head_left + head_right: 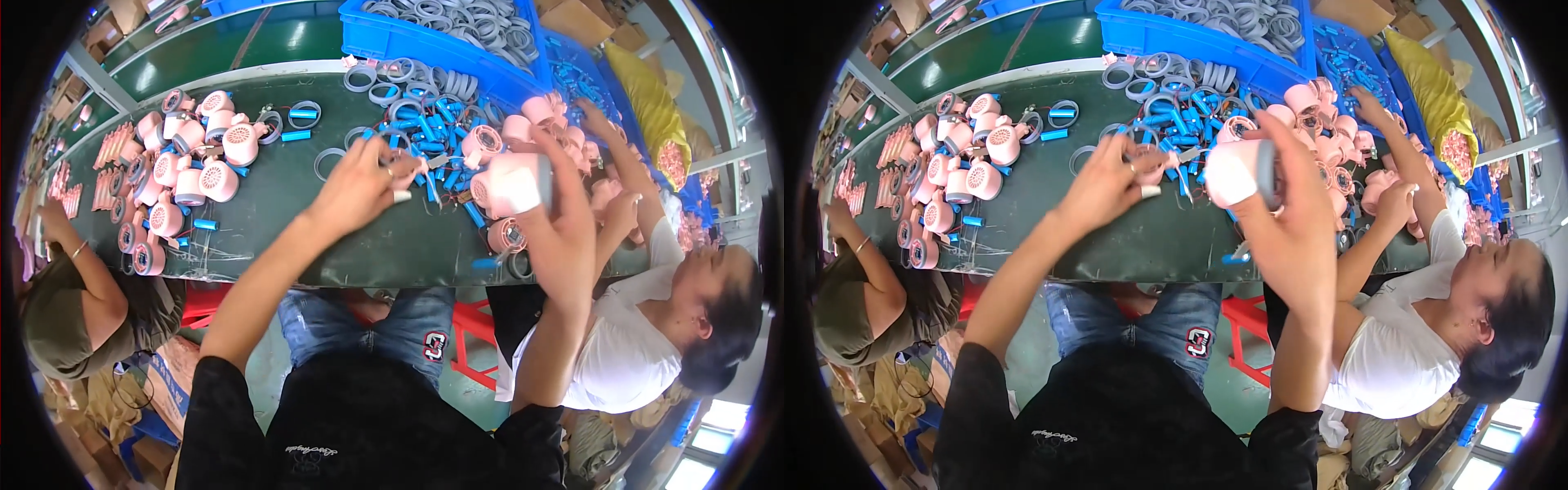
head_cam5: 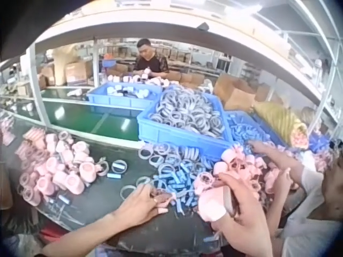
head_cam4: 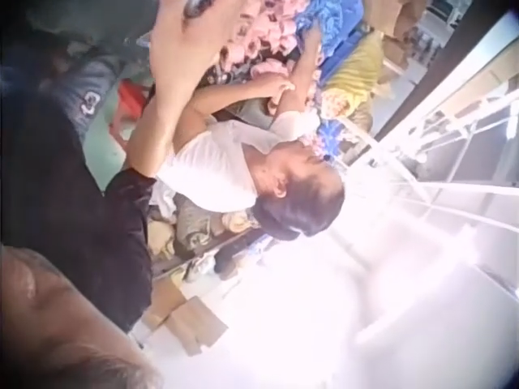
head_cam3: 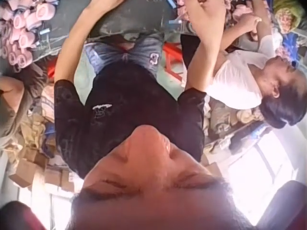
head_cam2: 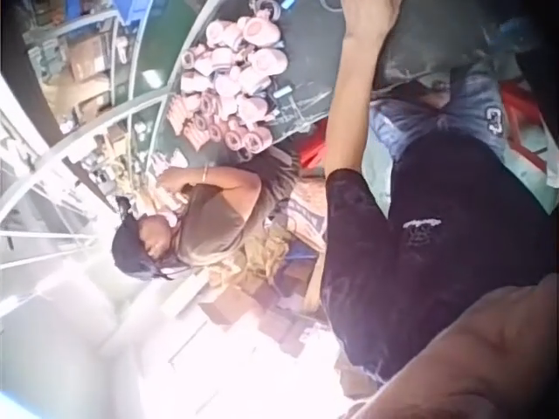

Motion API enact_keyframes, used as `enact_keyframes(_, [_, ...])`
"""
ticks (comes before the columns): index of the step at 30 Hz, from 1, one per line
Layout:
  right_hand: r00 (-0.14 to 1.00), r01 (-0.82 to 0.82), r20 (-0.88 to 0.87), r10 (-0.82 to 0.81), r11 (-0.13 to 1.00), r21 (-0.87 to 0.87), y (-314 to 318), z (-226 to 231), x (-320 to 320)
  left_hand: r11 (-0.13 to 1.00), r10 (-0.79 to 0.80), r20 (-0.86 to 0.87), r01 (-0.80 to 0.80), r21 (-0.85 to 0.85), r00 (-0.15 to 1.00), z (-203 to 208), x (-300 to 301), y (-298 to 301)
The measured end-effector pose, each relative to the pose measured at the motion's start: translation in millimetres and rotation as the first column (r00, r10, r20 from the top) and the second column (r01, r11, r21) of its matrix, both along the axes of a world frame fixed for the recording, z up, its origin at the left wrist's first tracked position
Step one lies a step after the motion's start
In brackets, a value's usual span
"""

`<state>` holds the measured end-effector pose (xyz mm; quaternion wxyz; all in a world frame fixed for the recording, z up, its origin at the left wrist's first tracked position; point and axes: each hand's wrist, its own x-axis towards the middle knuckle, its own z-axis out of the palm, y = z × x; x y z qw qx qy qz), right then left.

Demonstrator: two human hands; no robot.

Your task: The person assembles portable fan parts by fitting rubber rings around the pink fan housings by hand and grouping the assembled pieces on the workbench.

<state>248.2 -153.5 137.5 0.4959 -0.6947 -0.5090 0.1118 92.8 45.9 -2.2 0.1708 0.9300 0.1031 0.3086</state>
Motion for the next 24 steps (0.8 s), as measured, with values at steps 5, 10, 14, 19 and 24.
enact_keyframes(5, [0.883, 0.023, 0.465, 0.063, 0.984, -0.179, 38.5, -40.5, -56.8, 0.975, -0.088, -0.024, 0.082, -0.206, 0.996, 4.4, -1.6, 48.5])
enact_keyframes(10, [0.808, -0.033, 0.563, 0.173, 0.968, -0.251, 54.1, -112.7, -72.1, 0.832, 0.139, 0.132, -0.044, -0.553, 0.981, 31.3, -46.7, 47.2])
enact_keyframes(14, [0.953, -0.24, -0.192, 0.233, 0.971, -0.012, 38.9, -96.0, -65.8, 0.46, 0.113, 0.308, 0.225, -0.859, 0.945, 41.3, -71.9, -10.7])
enact_keyframes(19, [0.445, -0.278, -0.763, 0.47, 0.882, 0.381, 49.7, -101.5, -77.4, 0.84, -0.196, 0.172, 0.255, -0.479, 0.966, 56.9, -58.0, -47.8])
enact_keyframes(24, [0.446, -0.298, -0.704, 0.553, 0.833, 0.466, 35.4, -108.7, -67.0, 0.724, -0.314, 0.283, 0.421, -0.546, 0.906, 55.8, -52.5, -64.0])
